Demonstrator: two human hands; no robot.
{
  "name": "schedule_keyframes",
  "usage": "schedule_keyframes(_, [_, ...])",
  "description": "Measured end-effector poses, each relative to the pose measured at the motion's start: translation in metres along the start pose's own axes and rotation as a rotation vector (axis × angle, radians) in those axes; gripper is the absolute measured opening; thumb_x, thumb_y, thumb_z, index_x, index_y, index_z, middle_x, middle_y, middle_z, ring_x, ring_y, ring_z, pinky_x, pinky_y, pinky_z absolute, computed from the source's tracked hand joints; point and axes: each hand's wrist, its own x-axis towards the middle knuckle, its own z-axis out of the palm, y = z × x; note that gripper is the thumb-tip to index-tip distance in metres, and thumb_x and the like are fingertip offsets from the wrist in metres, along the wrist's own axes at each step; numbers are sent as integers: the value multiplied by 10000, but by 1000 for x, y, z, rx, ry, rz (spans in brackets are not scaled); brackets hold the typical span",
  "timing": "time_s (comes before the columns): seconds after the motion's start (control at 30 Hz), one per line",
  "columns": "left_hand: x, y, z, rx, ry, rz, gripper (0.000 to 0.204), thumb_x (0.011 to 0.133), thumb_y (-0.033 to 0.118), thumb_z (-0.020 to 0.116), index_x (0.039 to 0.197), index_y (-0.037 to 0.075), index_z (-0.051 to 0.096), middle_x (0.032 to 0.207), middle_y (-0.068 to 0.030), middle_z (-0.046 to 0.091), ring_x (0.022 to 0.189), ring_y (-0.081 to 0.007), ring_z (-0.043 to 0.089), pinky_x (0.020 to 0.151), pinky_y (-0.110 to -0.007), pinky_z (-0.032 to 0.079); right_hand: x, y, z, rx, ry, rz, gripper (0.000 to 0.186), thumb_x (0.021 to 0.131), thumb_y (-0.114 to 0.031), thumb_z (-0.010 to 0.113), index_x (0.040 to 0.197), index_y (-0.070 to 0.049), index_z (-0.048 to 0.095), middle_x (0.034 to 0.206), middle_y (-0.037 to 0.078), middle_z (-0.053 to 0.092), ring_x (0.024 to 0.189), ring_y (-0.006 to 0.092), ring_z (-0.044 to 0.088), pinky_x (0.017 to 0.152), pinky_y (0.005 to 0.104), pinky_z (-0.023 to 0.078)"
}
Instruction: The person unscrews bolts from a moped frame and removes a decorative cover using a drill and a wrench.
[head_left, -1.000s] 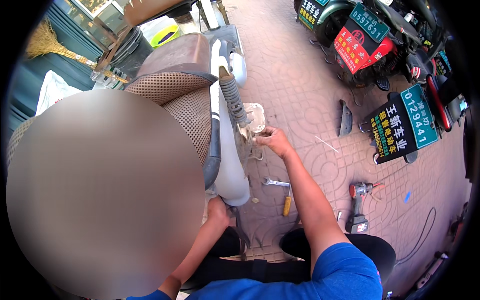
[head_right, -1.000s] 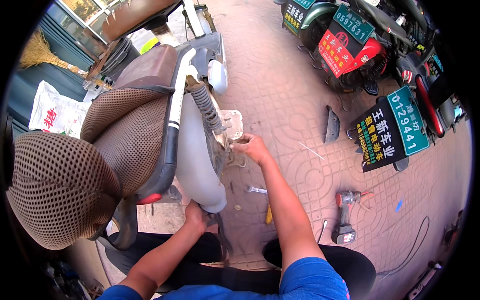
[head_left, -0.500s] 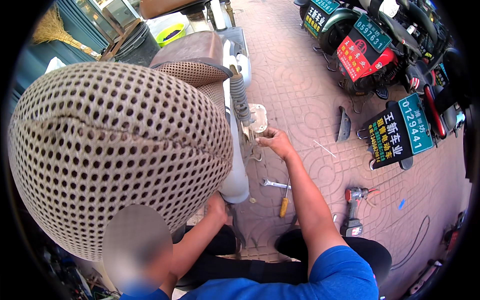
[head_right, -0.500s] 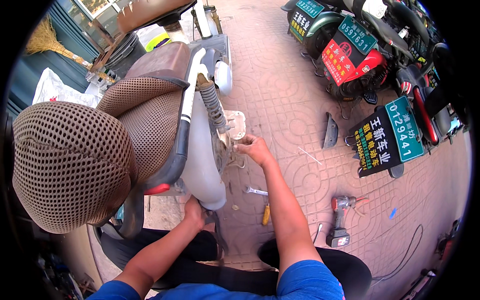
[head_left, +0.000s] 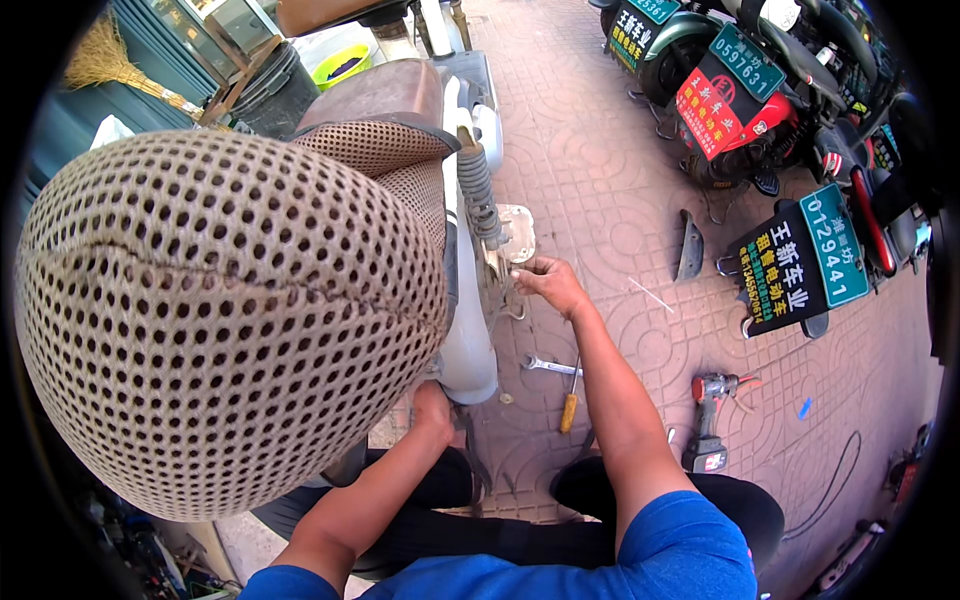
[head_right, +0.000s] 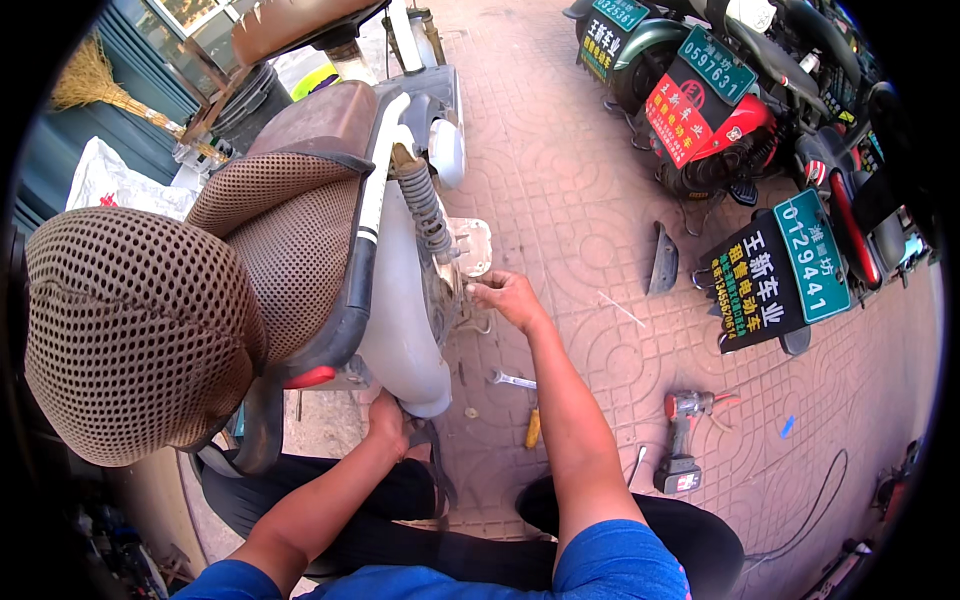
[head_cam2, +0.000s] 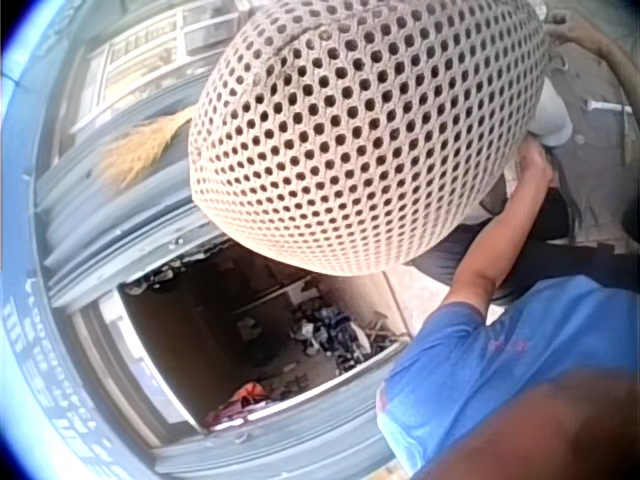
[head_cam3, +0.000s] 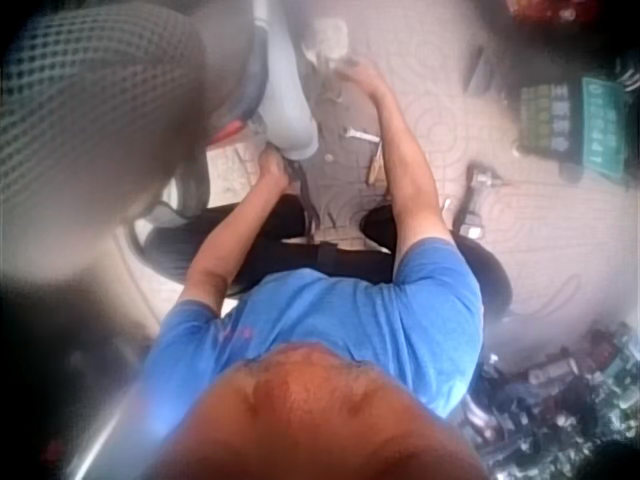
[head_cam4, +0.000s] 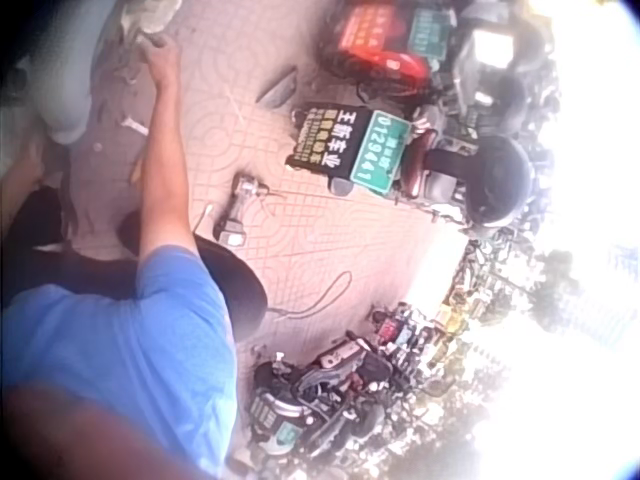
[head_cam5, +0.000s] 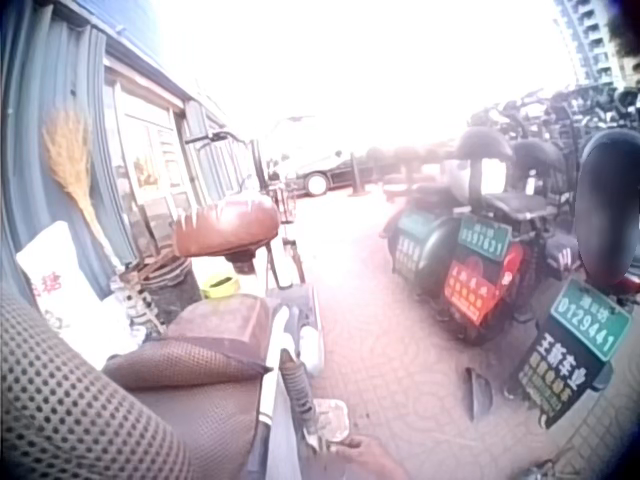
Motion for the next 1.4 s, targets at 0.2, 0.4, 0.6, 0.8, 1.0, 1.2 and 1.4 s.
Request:
schedule_keyframes(0.2, [-8,5,6,11,9,23,385,1050,493,418,1136,174,616,990,-17,680,824,-192,640,628,-364,413,0,-3,-3,-62,-20,48,291,905,-214,787,1067,22,737,918,48,727,788,112,657,722,285,566])
schedule_keyframes(0.4, [-54,39,22,-2,-54,-26,389,1050,492,417,1144,172,617,987,-16,692,800,-183,640,606,-354,405,2,-1,5,-10,20,-13,275,908,-225,788,1029,17,739,872,35,714,751,105,641,700,284,552])
schedule_keyframes(0.6, [-48,34,23,-15,-53,-14,383,1053,483,420,1144,164,610,975,-17,685,784,-181,629,584,-346,395,1,3,-1,-111,-21,-28,299,914,-258,784,1019,18,736,842,25,701,738,102,635,687,281,548])
schedule_keyframes(0.8, [-50,34,24,-10,-31,4,387,1059,476,409,1144,149,599,964,-26,675,747,-185,612,565,-345,393,3,2,2,-152,23,48,336,928,-304,766,1008,21,738,848,32,706,722,101,633,655,278,542])
schedule_keyframes(1.0, [-48,34,23,11,-42,-2,394,1067,464,392,1135,132,594,955,-40,670,732,-188,609,553,-346,398,1,5,-1,-115,24,-46,349,930,-326,761,928,21,737,789,30,689,674,105,625,617,284,528])
schedule_keyframes(1.2, [-50,36,24,-2,-9,-21,375,1070,447,381,1141,141,585,961,-37,671,728,-194,618,566,-348,412,0,5,-2,-256,57,-32,414,915,-385,769,892,27,728,728,38,675,638,109,617,604,286,519])
schedule_keyframes(1.4, [-33,20,20,17,40,54,360,1067,425,390,1131,134,592,932,-38,672,713,-192,617,552,-353,410,-3,-2,-2,-295,89,33,454,900,-422,776,818,21,721,670,51,648,600,106,579,581,281,502])
